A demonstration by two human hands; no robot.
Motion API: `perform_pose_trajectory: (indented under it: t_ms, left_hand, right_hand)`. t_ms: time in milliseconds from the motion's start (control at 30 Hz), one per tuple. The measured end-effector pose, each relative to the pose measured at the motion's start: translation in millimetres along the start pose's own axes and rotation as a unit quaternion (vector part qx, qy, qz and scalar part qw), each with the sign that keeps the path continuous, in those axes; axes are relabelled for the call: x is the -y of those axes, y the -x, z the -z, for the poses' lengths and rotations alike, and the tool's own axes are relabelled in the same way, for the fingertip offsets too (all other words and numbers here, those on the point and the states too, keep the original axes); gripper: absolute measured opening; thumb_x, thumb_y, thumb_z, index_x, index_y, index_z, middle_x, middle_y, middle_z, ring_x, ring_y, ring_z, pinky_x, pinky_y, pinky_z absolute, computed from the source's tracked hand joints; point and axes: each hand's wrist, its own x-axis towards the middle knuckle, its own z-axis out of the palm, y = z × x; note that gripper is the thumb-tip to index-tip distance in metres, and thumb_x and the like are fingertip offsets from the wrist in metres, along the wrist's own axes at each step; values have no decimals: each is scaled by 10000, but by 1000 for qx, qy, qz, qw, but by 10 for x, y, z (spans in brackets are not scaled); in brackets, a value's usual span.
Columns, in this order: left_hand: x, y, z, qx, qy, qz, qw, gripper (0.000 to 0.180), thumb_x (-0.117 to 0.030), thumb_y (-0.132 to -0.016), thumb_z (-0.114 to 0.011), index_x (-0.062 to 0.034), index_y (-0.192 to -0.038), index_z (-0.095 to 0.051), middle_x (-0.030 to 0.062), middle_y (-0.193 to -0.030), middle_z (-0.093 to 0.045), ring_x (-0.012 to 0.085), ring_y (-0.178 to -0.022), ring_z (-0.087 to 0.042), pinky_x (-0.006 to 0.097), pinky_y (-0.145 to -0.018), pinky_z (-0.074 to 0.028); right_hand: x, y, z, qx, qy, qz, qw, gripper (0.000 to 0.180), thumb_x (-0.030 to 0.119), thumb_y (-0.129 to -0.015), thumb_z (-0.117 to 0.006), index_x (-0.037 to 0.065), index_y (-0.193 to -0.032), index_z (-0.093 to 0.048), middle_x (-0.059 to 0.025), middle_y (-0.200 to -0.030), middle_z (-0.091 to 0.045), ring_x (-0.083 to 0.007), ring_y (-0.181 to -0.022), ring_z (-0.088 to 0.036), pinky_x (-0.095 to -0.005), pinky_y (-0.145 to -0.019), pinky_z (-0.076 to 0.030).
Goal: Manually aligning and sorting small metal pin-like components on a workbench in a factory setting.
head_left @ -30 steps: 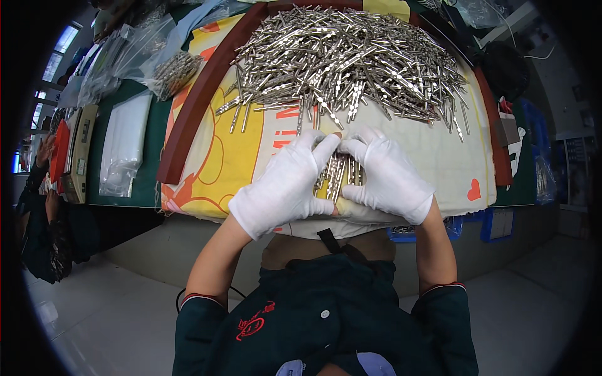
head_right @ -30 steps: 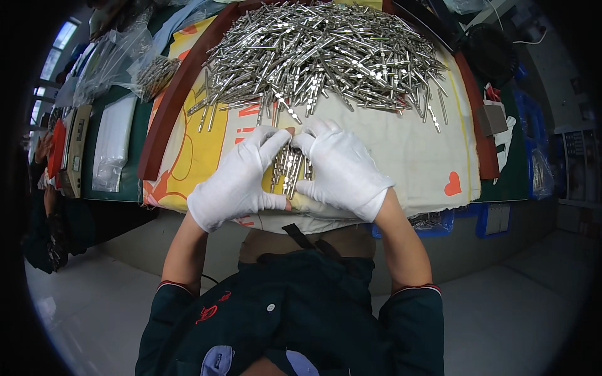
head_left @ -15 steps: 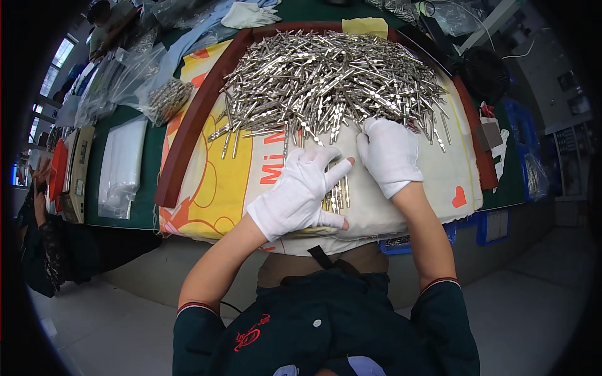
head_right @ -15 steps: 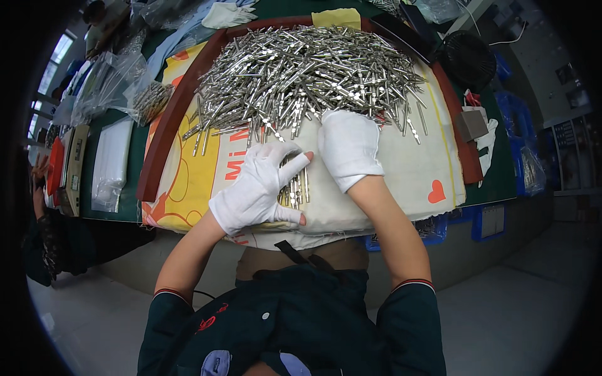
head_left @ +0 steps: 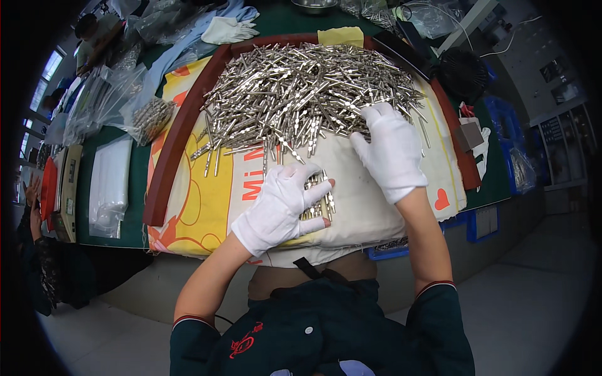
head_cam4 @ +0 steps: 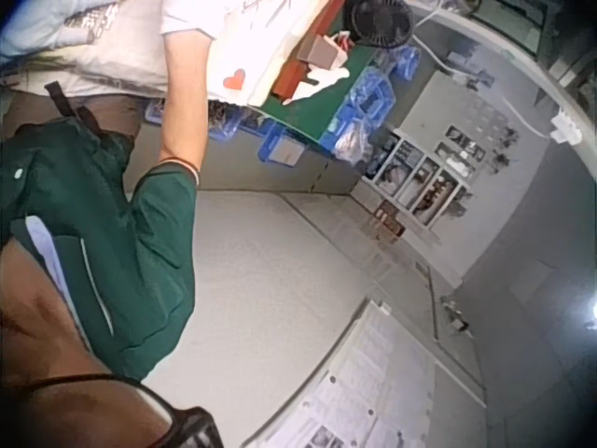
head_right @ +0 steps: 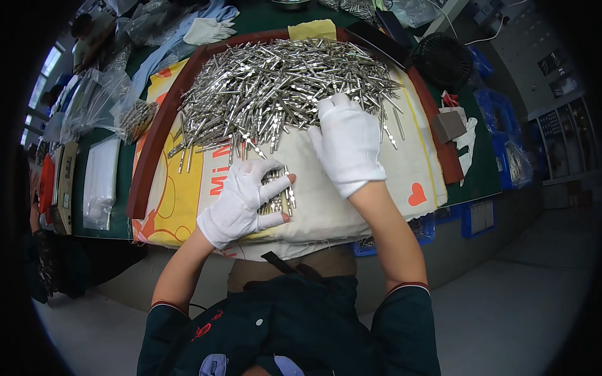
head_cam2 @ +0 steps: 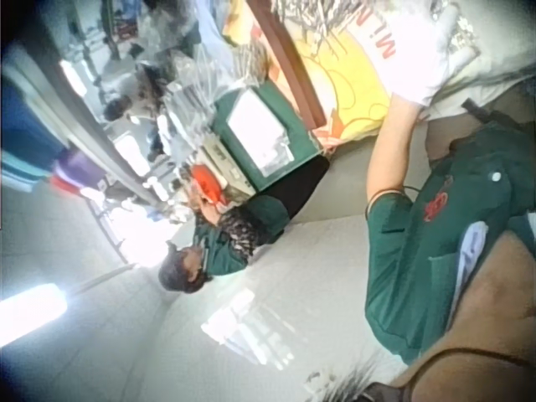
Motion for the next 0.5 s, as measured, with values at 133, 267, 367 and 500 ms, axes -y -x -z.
perform_pose_trajectory:
  t_ms: [133, 267, 367, 500]
  left_hand:
    - [-13, 6, -19, -15, 3, 8, 1000, 584, -428, -766, -729, -99, -1227, -588, 141, -1213, -510, 310, -1031, -519, 452, -856, -382]
    - [-16, 4, -37, -22, 4, 3, 1000, 594, -427, -756, -740, -93, -1221, -584, 136, -1214, -513, 303, -1021, -523, 452, -863, -379]
    - [-2, 21, -46, -25, 3, 4, 1000, 601, -425, -748, -748, -88, -1217, -581, 135, -1215, -516, 302, -1019, -524, 454, -866, -379]
    - [18, 20, -50, -23, 2, 3, 1000, 609, -428, -749, -747, -87, -1223, -576, 137, -1223, -516, 304, -1025, -521, 458, -871, -379]
  right_hand:
    - [-78, -228, -139, 53, 60, 49, 996, 289, 228, -756, -756, 58, -944, -616, -120, -949, -615, -308, -869, -651, -425, -737, -533]
    - [-77, -66, -339, 32, 125, 75, 989, 199, 207, -802, -700, 73, -918, -609, -112, -905, -601, -283, -837, -654, -407, -698, -538]
    - [-33, 64, -309, 34, 106, 57, 992, 164, 204, -835, -670, 79, -921, -606, -111, -879, -602, -294, -837, -646, -412, -691, -532]
    - [-2, 285, -244, 9, 76, 74, 994, 75, 111, -815, -585, 83, -878, -615, -102, -844, -609, -269, -795, -647, -400, -645, -527]
